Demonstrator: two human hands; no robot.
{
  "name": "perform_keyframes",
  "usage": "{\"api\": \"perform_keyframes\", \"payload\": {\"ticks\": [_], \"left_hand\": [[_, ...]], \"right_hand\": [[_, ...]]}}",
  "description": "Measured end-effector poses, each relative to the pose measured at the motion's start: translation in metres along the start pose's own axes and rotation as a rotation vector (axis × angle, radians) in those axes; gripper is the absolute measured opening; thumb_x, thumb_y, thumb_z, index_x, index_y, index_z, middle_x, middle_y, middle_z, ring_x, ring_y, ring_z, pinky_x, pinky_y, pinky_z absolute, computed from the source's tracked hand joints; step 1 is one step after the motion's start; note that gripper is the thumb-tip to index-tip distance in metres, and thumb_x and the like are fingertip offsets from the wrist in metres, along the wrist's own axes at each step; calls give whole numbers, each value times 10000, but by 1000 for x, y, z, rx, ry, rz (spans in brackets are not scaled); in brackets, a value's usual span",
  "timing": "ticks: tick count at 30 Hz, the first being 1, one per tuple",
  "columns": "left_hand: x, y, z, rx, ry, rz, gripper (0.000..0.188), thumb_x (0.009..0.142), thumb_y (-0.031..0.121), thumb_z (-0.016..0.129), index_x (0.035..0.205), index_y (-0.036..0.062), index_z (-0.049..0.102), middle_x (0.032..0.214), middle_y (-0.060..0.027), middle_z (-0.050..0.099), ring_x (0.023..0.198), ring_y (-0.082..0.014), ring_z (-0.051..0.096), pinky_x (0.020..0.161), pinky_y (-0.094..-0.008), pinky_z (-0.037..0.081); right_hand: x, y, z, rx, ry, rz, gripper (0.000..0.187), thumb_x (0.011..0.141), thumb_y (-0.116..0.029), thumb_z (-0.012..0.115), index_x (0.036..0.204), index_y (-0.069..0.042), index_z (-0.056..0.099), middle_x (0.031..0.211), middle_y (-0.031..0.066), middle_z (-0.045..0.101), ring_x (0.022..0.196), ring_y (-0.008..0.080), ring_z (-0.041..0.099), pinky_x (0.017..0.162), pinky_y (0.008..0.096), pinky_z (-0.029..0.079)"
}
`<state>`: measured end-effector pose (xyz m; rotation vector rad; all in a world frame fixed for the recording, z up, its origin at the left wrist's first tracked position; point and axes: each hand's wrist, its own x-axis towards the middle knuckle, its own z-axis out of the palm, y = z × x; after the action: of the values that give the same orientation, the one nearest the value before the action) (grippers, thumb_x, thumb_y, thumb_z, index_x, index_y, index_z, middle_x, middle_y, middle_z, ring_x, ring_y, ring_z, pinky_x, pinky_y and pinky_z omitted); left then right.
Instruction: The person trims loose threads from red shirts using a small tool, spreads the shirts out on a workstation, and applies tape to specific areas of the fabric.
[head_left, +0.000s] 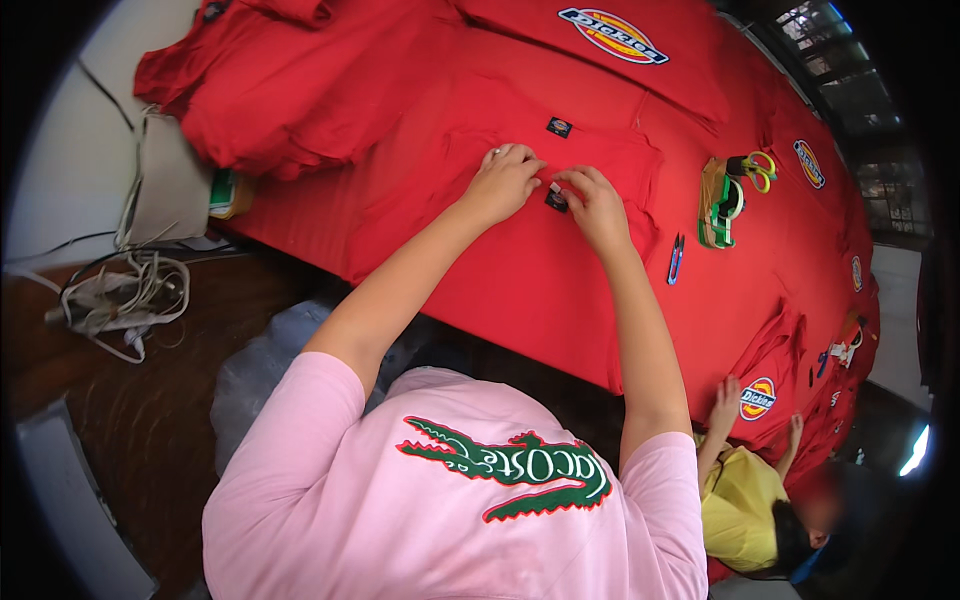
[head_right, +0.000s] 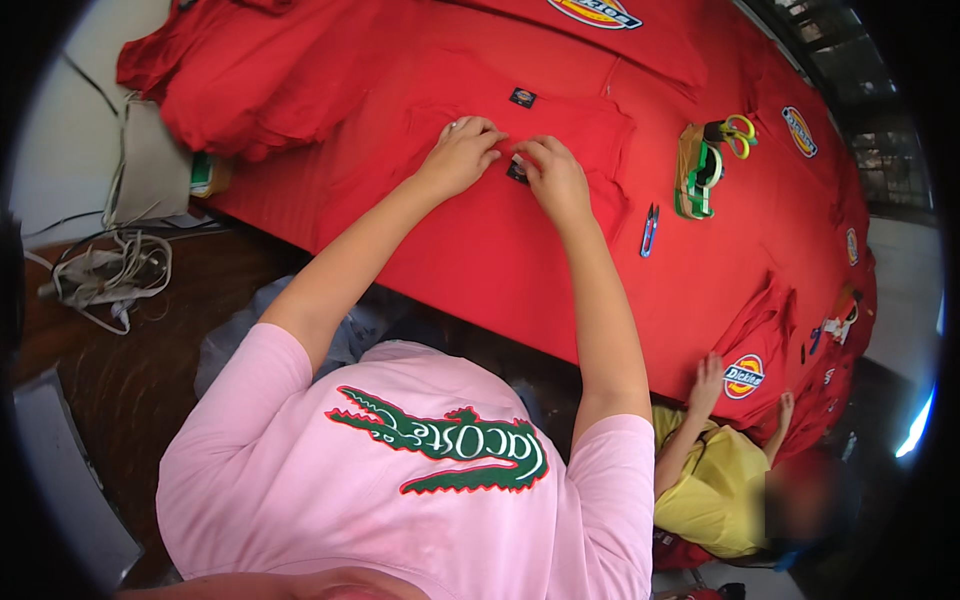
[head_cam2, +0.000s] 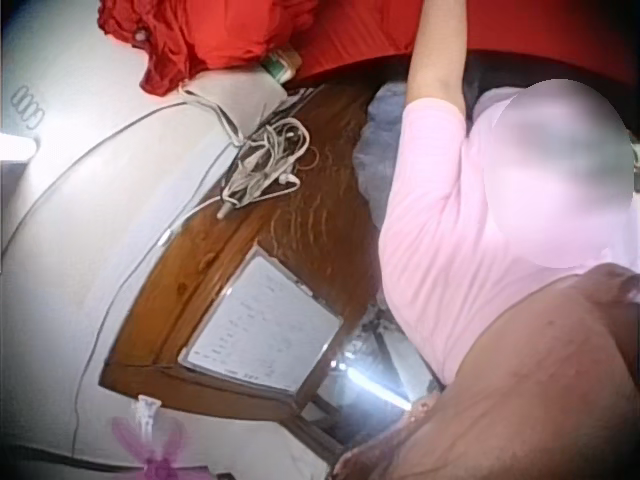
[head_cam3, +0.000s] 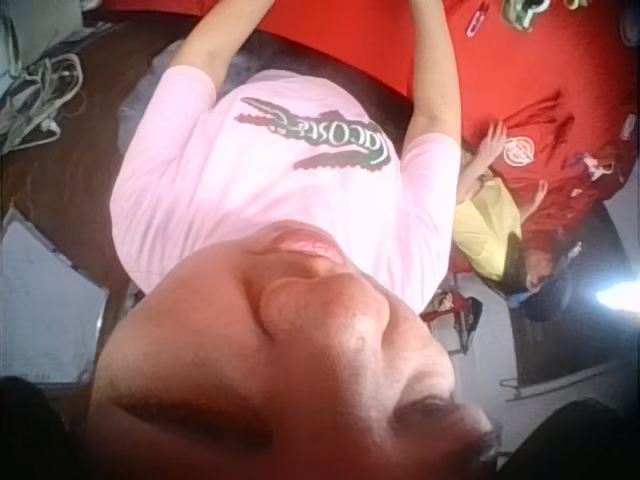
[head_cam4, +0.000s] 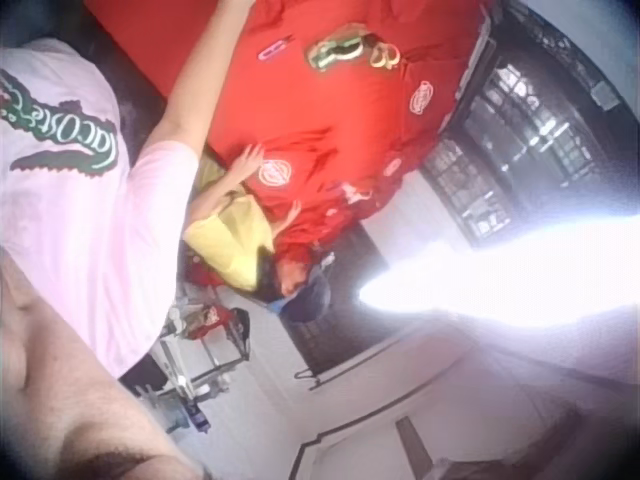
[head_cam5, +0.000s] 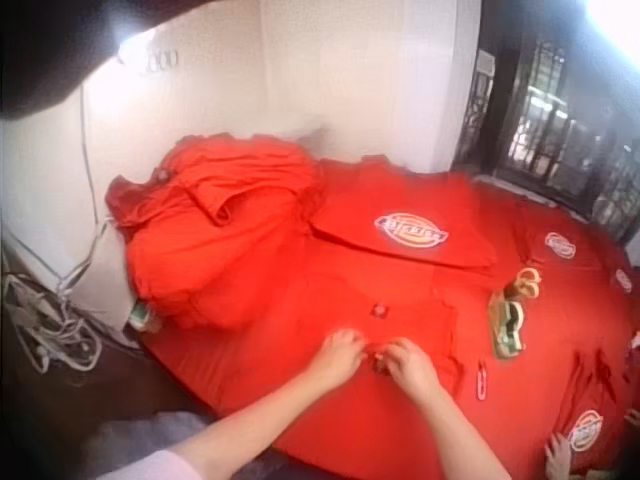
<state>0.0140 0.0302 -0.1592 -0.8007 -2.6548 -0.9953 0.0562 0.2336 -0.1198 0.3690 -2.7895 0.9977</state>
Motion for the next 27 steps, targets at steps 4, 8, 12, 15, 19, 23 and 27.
{"api": "perform_keyframes", "payload": {"ticks": [4, 8, 12, 15, 19, 23, 27], "left_hand": [[26, -6, 12, -3, -238, -50, 119, 946, 159, 696, 1019, 73, 658, 1024, -82, 692, 1098, -261, 626, 1046, -448, 390], [37, -22, 7, -164, -366, -118, 170, 926, 161, 723, 1018, 88, 601, 951, -53, 720, 1009, -251, 672, 1004, -427, 383], [46, -21, -4, -276, -540, -133, 216, 921, 136, 720, 1076, 102, 573, 940, -47, 733, 972, -241, 696, 1010, -410, 376], [50, -22, -3, -348, -589, -183, 230, 922, 105, 710, 1098, 102, 561, 969, -42, 740, 975, -221, 695, 1036, -392, 362], [53, -26, -3, -501, -598, -267, 216, 935, 70, 697, 1096, 92, 554, 992, -51, 745, 951, -200, 690, 1076, -387, 344], [57, -32, 1, -581, -630, -309, 203, 945, 50, 689, 1090, 77, 549, 985, -58, 743, 957, -192, 688, 1088, -393, 343], [60, -31, 1, -596, -646, -349, 191, 935, 11, 667, 1078, 46, 547, 966, -75, 745, 938, -189, 705, 1040, -376, 420]], "right_hand": [[34, 21, -1, 28, -230, 55, 212, 857, -62, 726, 1068, -77, 745, 996, 102, 715, 948, 292, 707, 837, 403, 569], [43, 36, 4, 345, -323, 205, 229, 840, -31, 740, 1065, -71, 746, 957, 106, 729, 886, 254, 725, 789, 382, 580], [42, 42, 6, 355, -318, 192, 233, 834, -5, 754, 1060, -58, 743, 954, 104, 740, 857, 235, 732, 763, 358, 582], [42, 37, 3, 343, -304, 142, 222, 837, -2, 757, 1053, -50, 744, 952, 100, 746, 840, 250, 727, 755, 355, 584], [45, 25, -6, 249, -314, 89, 214, 841, -25, 765, 1052, -59, 758, 926, 97, 750, 800, 275, 716, 734, 364, 587], [47, 30, -3, 131, -294, -36, 209, 853, -52, 770, 1060, -79, 774, 927, 98, 762, 812, 286, 728, 732, 378, 595], [48, 32, -2, 174, -322, 14, 202, 865, -57, 766, 1066, -73, 775, 981, 103, 773, 848, 271, 746, 744, 367, 604]]}}
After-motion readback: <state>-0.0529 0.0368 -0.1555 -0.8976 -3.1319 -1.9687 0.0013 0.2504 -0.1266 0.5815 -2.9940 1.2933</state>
